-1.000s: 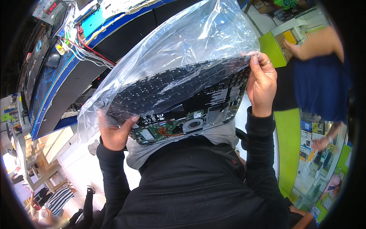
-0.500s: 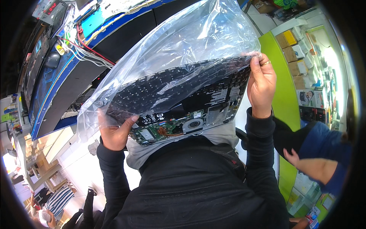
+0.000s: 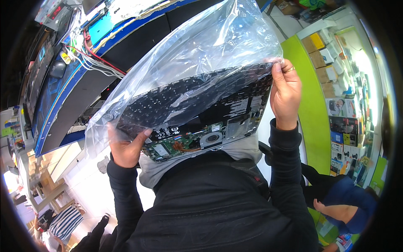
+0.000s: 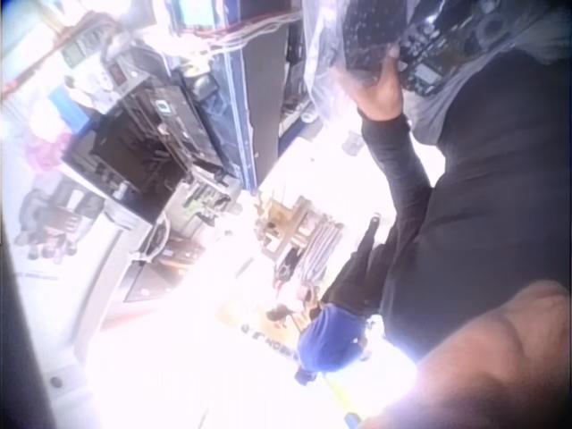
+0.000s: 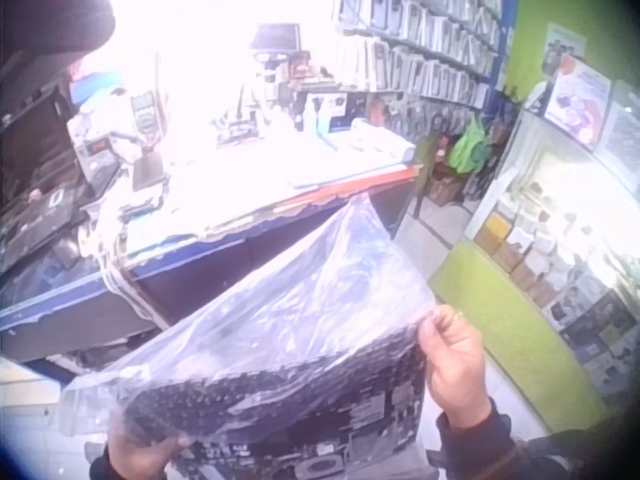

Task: The person removes a battery from a laptop, sets it aside, and then unpacks a replacement keyboard component from a plastic bag and positions it over the internal chassis.

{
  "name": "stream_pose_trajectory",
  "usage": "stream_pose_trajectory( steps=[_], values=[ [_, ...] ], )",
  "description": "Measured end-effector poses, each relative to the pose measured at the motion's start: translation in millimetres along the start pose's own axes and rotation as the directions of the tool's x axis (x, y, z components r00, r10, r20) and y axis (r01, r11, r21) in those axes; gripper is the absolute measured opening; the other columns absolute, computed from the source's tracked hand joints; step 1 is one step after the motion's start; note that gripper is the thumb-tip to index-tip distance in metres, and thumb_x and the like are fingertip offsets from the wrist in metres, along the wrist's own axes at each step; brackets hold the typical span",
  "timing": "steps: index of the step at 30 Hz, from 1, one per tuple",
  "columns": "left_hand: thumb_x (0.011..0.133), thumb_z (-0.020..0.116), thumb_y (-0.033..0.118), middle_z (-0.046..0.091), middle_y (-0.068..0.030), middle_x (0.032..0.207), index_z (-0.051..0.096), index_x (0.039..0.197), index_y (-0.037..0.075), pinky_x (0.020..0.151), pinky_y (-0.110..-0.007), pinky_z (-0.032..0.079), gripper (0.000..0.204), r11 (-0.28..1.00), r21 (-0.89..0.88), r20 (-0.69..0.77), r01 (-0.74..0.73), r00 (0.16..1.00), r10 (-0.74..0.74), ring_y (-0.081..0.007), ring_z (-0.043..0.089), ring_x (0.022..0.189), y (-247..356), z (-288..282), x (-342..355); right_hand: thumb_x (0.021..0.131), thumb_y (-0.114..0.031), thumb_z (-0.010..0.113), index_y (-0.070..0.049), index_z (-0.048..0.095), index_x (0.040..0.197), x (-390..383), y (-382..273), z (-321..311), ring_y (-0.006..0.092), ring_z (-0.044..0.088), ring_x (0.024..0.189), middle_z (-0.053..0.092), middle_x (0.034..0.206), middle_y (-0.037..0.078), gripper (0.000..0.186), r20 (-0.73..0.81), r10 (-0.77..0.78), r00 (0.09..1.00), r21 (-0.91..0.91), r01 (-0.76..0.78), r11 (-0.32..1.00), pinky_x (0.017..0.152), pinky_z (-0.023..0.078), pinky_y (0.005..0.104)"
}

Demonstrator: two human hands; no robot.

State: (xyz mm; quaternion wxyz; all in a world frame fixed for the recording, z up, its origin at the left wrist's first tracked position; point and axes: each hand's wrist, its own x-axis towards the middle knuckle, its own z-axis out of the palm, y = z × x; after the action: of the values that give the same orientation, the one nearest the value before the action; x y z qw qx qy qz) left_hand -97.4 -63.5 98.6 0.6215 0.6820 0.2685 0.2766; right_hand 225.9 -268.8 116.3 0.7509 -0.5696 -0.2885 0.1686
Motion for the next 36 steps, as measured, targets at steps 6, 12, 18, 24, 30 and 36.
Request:
stream_pose_trajectory(
  steps=[6,12,18,24,30,36],
  values=[
    [0.080,0.072,-0.013,0.067,-0.0162,0.117,0.048,0.131,-0.004,0.100,-0.036,0.049,0.057,0.999,0.016,-0.012,0.050,0.999,-0.050,-0.0240,0.066,0.109,12.5,8.3,3.7,0.103,-0.010,0.062,0.002,0.066,0.115,-0.3,8.4,-7.5,0.0117,0.059,0.107,0.057,0.142,0.014,0.018,-0.057,-0.145,0.988,-0.156,0.135,0.978,0.100,0.043,0.0278],
    [0.078,0.078,-0.009,0.067,-0.0141,0.114,0.049,0.130,-0.003,0.092,-0.035,0.052,0.059,0.986,0.107,-0.101,0.131,0.988,-0.120,-0.0225,0.067,0.103,7.8,1.1,-3.6,0.101,-0.013,0.063,-0.001,0.070,0.103,-0.9,0.0,0.3,0.0343,0.034,0.150,0.027,0.165,0.025,0.013,-0.006,-0.191,0.982,-0.239,0.184,0.954,0.121,0.026,0.0439],
    [0.077,0.078,-0.010,0.064,-0.0145,0.123,0.047,0.134,-0.002,0.100,-0.037,0.048,0.065,0.997,0.066,-0.075,0.047,0.996,-0.042,-0.0236,0.063,0.112,4.2,7.3,0.2,0.103,-0.014,0.059,-0.004,0.070,0.103,-1.1,-11.8,-5.8,0.0346,0.030,0.153,0.038,0.158,0.029,0.015,0.068,-0.273,0.960,-0.376,0.278,0.884,0.120,0.026,0.0462],
    [0.075,0.081,-0.008,0.062,-0.0149,0.126,0.047,0.137,-0.002,0.103,-0.038,0.046,0.071,0.998,0.067,-0.110,0.019,0.994,-0.012,-0.0238,0.061,0.114,5.1,10.8,1.8,0.096,-0.008,0.063,0.000,0.064,0.096,2.9,-24.4,-4.7,0.0410,0.049,0.137,0.065,0.120,0.026,0.008,0.182,-0.424,0.887,-0.603,0.442,0.665,0.113,0.036,0.0519],
    [0.075,0.082,-0.007,0.061,-0.0146,0.127,0.046,0.139,-0.003,0.104,-0.038,0.045,0.074,0.999,0.035,-0.143,0.014,0.990,-0.009,-0.0235,0.061,0.114,6.9,16.1,2.3,0.096,-0.008,0.063,0.000,0.062,0.095,4.8,-21.7,-11.1,0.0398,0.047,0.139,0.067,0.108,0.018,0.008,0.255,-0.440,0.861,-0.645,0.490,0.586,0.117,0.031,0.0547],
    [0.075,0.081,-0.008,0.061,-0.0146,0.128,0.045,0.140,-0.003,0.104,-0.038,0.046,0.074,0.994,0.103,-0.099,0.033,0.995,-0.023,-0.0241,0.060,0.115,4.2,8.9,1.5,0.096,-0.008,0.063,-0.002,0.063,0.097,3.3,-24.3,-12.6,0.0390,0.045,0.141,0.067,0.104,0.015,0.007,0.244,-0.428,0.870,-0.658,0.473,0.586,0.120,0.026,0.0540]
  ],
)
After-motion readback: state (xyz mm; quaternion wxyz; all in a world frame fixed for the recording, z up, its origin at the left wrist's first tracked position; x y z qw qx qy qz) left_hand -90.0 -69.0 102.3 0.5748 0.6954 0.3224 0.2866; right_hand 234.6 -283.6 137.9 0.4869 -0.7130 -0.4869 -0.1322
